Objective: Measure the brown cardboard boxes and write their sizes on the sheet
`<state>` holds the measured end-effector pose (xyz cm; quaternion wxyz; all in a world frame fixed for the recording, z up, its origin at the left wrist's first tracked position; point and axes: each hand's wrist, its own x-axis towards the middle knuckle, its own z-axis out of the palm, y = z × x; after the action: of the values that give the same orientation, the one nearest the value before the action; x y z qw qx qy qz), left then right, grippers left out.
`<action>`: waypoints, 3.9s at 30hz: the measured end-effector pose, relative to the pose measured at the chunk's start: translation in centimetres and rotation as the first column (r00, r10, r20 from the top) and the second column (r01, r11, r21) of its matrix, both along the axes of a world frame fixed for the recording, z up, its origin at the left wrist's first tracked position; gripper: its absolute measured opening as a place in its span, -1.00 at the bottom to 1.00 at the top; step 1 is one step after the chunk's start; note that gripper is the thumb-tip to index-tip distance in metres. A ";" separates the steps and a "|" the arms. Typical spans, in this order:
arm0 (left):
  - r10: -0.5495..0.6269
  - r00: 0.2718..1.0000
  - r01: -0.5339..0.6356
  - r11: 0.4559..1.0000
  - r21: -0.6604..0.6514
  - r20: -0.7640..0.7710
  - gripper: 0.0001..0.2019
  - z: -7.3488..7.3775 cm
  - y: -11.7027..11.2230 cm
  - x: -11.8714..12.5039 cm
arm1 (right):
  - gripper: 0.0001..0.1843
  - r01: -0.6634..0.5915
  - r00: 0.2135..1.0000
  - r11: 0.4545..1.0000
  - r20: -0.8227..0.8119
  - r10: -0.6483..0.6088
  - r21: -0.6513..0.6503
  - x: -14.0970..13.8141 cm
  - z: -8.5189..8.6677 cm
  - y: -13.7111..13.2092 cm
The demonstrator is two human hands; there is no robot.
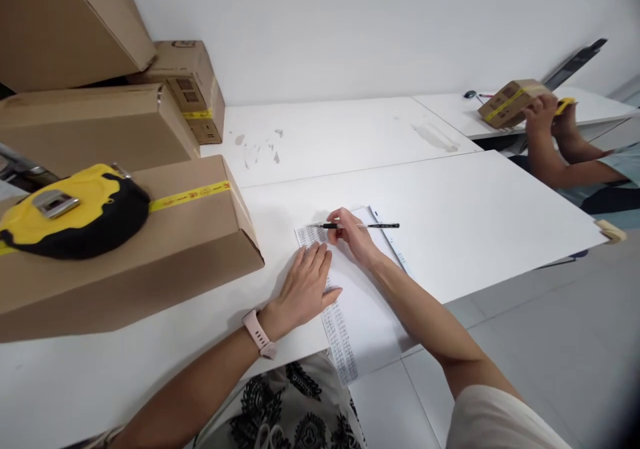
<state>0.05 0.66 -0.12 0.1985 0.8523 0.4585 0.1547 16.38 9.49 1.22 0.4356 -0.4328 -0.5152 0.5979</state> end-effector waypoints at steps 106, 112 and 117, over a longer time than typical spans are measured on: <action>0.054 0.985 -0.003 0.955 0.298 -0.163 -0.40 -1.6 -0.2 0.2 | -0.74 0.105 0.885 0.949 0.408 -0.225 0.296 -1.0 -1.3 -1.1; 0.059 0.982 -0.003 0.953 0.302 -0.178 -0.39 -1.4 -0.2 0.2 | -0.73 0.135 0.877 0.943 0.406 -0.256 0.304 -1.0 -1.3 -1.1; 0.058 0.983 -0.002 0.952 0.305 -0.177 -0.40 -1.4 -0.2 0.2 | -0.74 0.126 0.874 0.944 0.415 -0.251 0.306 -1.0 -1.4 -1.1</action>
<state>0.25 0.43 -1.47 0.0197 0.8761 0.4586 0.1472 15.42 8.38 -0.17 0.4163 -0.5442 -0.6329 0.3605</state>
